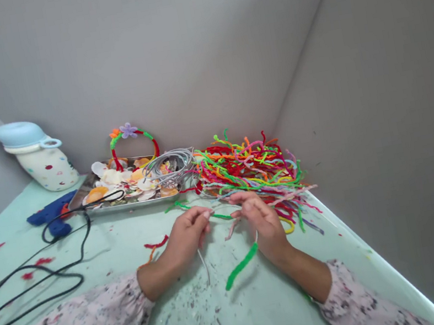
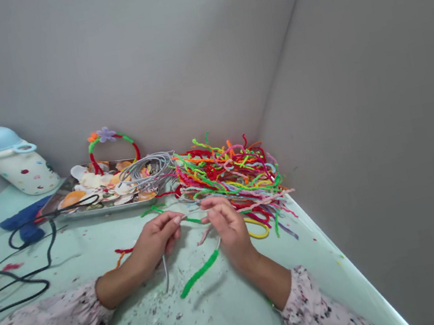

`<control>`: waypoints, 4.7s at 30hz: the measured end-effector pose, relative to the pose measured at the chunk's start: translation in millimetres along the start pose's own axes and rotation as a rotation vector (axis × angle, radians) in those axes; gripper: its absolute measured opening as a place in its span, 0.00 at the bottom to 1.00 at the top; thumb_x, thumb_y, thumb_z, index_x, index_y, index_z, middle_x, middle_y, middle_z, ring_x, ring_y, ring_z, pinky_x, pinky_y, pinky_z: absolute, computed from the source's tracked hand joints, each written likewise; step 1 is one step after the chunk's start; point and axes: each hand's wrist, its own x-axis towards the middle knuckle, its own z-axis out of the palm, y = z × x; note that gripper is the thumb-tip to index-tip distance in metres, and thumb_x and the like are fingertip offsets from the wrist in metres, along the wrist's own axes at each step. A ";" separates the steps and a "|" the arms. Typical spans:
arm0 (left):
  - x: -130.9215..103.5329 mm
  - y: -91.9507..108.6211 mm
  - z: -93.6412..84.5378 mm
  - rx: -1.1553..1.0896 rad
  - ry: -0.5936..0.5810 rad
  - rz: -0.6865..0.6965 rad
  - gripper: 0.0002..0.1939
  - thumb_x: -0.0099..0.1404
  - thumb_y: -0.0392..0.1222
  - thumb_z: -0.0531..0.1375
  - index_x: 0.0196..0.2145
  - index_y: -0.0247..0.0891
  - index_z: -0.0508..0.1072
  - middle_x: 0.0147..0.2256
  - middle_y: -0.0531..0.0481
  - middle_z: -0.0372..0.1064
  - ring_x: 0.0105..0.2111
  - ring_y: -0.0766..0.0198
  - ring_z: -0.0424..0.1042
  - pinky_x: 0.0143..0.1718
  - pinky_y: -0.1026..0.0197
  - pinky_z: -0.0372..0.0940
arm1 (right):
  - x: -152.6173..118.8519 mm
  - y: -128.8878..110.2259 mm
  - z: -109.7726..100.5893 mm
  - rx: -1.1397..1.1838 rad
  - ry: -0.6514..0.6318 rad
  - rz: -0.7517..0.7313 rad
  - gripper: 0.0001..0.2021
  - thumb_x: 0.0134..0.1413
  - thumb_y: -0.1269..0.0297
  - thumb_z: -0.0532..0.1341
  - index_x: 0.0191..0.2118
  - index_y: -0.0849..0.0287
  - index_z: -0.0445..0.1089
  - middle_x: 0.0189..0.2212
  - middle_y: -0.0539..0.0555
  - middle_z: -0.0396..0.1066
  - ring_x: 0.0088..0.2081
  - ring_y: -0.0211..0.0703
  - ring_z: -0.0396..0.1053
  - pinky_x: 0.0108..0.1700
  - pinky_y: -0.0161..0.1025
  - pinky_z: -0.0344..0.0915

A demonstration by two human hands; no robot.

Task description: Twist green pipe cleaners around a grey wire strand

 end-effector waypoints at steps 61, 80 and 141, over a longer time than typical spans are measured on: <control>-17.6 5.1 5.1 0.026 0.048 0.102 0.11 0.65 0.46 0.55 0.39 0.37 0.68 0.29 0.54 0.64 0.23 0.71 0.60 0.24 0.68 0.57 | 17.0 11.6 -5.4 0.400 0.022 0.419 0.11 0.56 0.54 0.59 0.36 0.57 0.64 0.23 0.45 0.66 0.18 0.30 0.62 0.15 0.26 0.57; 6.8 9.0 -7.5 -0.262 0.289 0.081 0.15 0.58 0.50 0.60 0.36 0.36 0.68 0.25 0.56 0.65 0.20 0.73 0.61 0.21 0.70 0.54 | 18.9 -10.7 -12.9 0.317 -0.358 0.652 0.11 0.52 0.56 0.59 0.36 0.57 0.61 0.21 0.46 0.69 0.16 0.32 0.65 0.15 0.26 0.59; 7.6 30.6 53.1 -0.404 -0.330 -0.023 0.19 0.58 0.43 0.63 0.48 0.41 0.71 0.48 0.43 0.69 0.48 0.57 0.68 0.46 0.57 0.62 | 63.1 -61.9 -50.7 -1.263 -0.411 -0.129 0.08 0.48 0.69 0.59 0.37 0.57 0.64 0.34 0.56 0.72 0.38 0.48 0.68 0.39 0.39 0.55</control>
